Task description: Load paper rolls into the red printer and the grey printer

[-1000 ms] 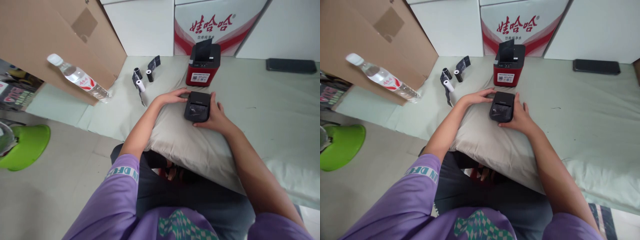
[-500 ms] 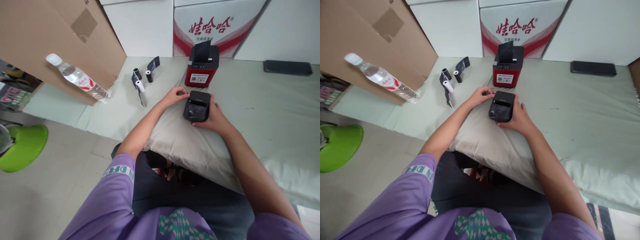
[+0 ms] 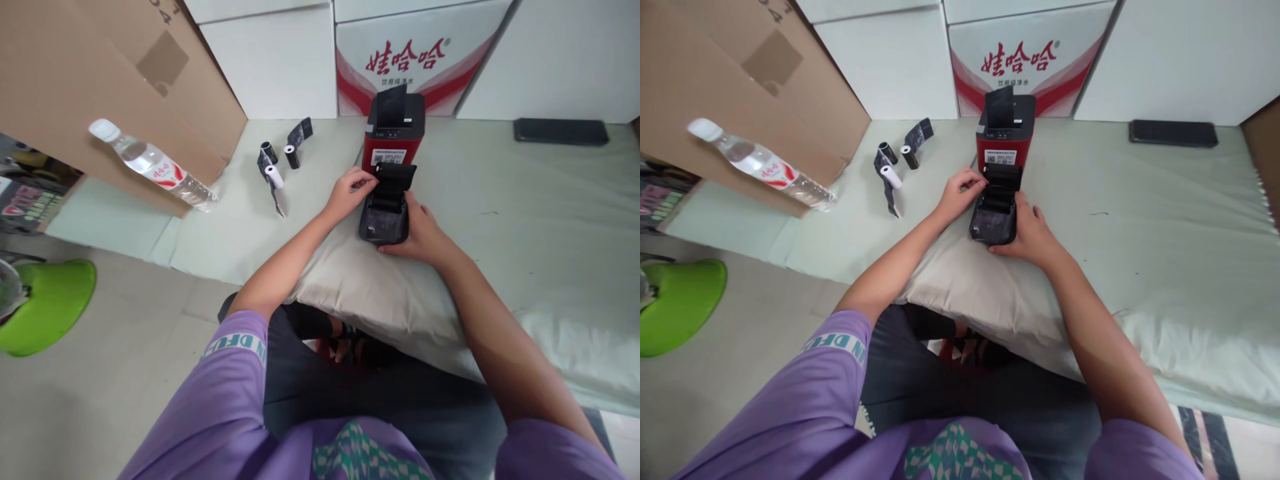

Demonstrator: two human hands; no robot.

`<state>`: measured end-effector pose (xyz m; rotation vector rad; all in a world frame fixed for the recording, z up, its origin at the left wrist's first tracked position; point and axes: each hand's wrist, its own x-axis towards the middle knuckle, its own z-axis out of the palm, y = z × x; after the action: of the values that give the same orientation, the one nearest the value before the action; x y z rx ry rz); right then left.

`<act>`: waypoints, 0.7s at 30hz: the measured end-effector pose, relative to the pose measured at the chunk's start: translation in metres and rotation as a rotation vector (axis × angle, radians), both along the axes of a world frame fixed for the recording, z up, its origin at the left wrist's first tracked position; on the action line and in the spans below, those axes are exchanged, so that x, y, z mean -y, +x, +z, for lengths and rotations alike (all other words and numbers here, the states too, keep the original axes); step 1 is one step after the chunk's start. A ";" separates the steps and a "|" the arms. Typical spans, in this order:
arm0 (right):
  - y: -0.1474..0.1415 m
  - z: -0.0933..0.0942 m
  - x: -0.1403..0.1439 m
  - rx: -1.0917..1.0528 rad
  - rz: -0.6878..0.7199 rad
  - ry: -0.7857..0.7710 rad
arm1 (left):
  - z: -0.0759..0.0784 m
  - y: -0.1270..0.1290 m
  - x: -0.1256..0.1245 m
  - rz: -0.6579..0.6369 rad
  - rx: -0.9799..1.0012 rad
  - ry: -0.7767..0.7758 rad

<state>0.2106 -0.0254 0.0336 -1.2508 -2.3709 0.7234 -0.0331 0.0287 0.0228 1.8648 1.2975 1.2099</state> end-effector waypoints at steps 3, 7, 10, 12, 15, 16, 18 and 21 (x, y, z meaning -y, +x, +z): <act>0.000 -0.004 -0.001 0.000 -0.026 -0.017 | 0.000 -0.004 0.000 -0.043 -0.078 0.073; 0.000 -0.008 -0.002 -0.002 -0.003 -0.003 | -0.004 -0.008 -0.005 -0.035 -0.130 0.165; 0.000 -0.009 -0.002 0.004 0.004 -0.009 | -0.007 -0.009 -0.008 -0.018 -0.112 0.205; 0.000 -0.011 -0.003 -0.002 0.009 -0.010 | -0.006 -0.009 -0.006 -0.038 -0.145 0.250; -0.001 -0.013 -0.004 -0.007 0.012 -0.008 | 0.001 -0.008 0.000 -0.053 -0.235 0.311; -0.001 -0.013 -0.004 -0.006 0.011 -0.009 | 0.004 -0.008 0.003 -0.047 -0.267 0.319; -0.001 -0.014 -0.005 -0.006 0.008 -0.011 | 0.010 -0.008 0.008 -0.036 -0.341 0.304; -0.001 -0.016 -0.005 -0.017 0.014 -0.002 | 0.020 -0.008 0.012 -0.079 -0.480 0.220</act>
<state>0.2093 -0.0204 0.0175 -1.2255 -2.3677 0.7379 -0.0413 0.0165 0.0425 2.4498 1.3526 0.9232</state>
